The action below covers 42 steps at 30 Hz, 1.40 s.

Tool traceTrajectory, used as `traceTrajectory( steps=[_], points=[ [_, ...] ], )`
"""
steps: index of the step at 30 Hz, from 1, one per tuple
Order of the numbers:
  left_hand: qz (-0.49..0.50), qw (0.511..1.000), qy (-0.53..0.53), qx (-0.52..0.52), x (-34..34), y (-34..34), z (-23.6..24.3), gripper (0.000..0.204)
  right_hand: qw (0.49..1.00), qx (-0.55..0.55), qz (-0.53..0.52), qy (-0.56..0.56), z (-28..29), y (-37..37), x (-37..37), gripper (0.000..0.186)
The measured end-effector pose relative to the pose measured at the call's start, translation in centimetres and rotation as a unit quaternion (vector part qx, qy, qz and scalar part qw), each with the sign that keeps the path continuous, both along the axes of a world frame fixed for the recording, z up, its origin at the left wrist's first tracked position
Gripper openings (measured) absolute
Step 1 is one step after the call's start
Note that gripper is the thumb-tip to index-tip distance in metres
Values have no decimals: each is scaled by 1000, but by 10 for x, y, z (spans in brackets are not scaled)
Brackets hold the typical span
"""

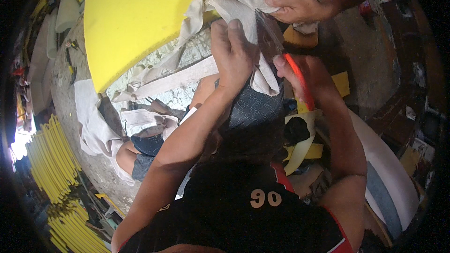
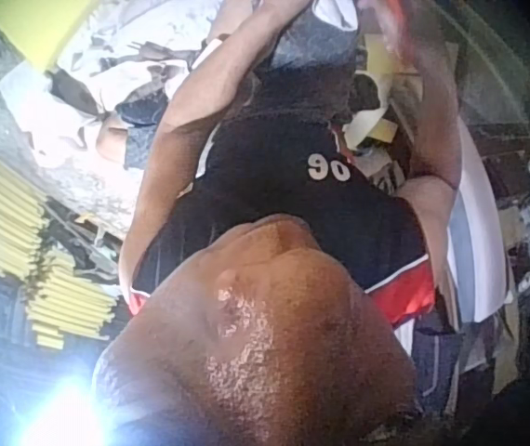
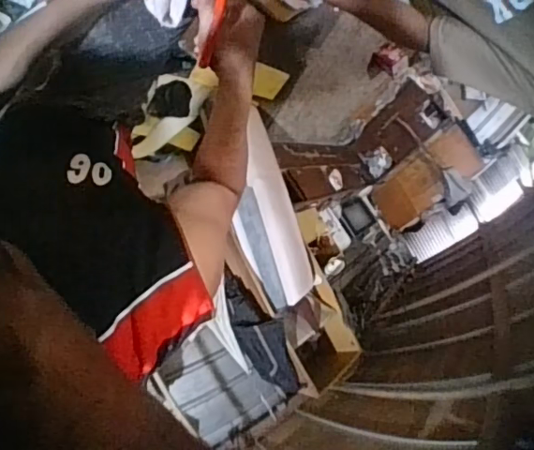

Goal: The person uses red-handled scissors to cut a white fabric into long strips while seated on the floor. The cut strips accumulate on the floor as the task continues.

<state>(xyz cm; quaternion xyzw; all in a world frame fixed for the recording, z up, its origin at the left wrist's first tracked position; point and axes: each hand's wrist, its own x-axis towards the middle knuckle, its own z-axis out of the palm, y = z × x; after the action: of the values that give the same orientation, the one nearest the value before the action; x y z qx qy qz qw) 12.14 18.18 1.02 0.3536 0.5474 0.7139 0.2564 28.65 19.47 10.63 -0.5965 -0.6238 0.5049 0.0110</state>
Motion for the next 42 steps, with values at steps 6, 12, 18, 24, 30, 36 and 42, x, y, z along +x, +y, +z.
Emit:
traceTrajectory(
  steps=[6,12,18,24,30,36,42],
  points=[
    [-4,999,22,-33,-3,-2,3,22,1000,20,19,-4,8,-2,-2,61],
    [-6,998,-16,-65,-2,0,6,22,998,48,24,40,-5,6,2,57],
    [0,998,-7,-61,-3,3,-3,22,993,77,49,68,-12,10,4,58],
    [-8,998,-31,-60,-3,2,5,22,994,75,40,71,-16,13,1,57],
    [-3,997,-62,-37,-6,2,-7,21,994,80,42,57,-16,11,4,54],
    [-12,997,-61,-44,-8,2,-7,21,999,-4,-2,51,-14,11,-2,55],
    [-19,995,-76,-54,-7,1,-2,21,997,-22,8,69,-12,23,-5,59]
  ],
)
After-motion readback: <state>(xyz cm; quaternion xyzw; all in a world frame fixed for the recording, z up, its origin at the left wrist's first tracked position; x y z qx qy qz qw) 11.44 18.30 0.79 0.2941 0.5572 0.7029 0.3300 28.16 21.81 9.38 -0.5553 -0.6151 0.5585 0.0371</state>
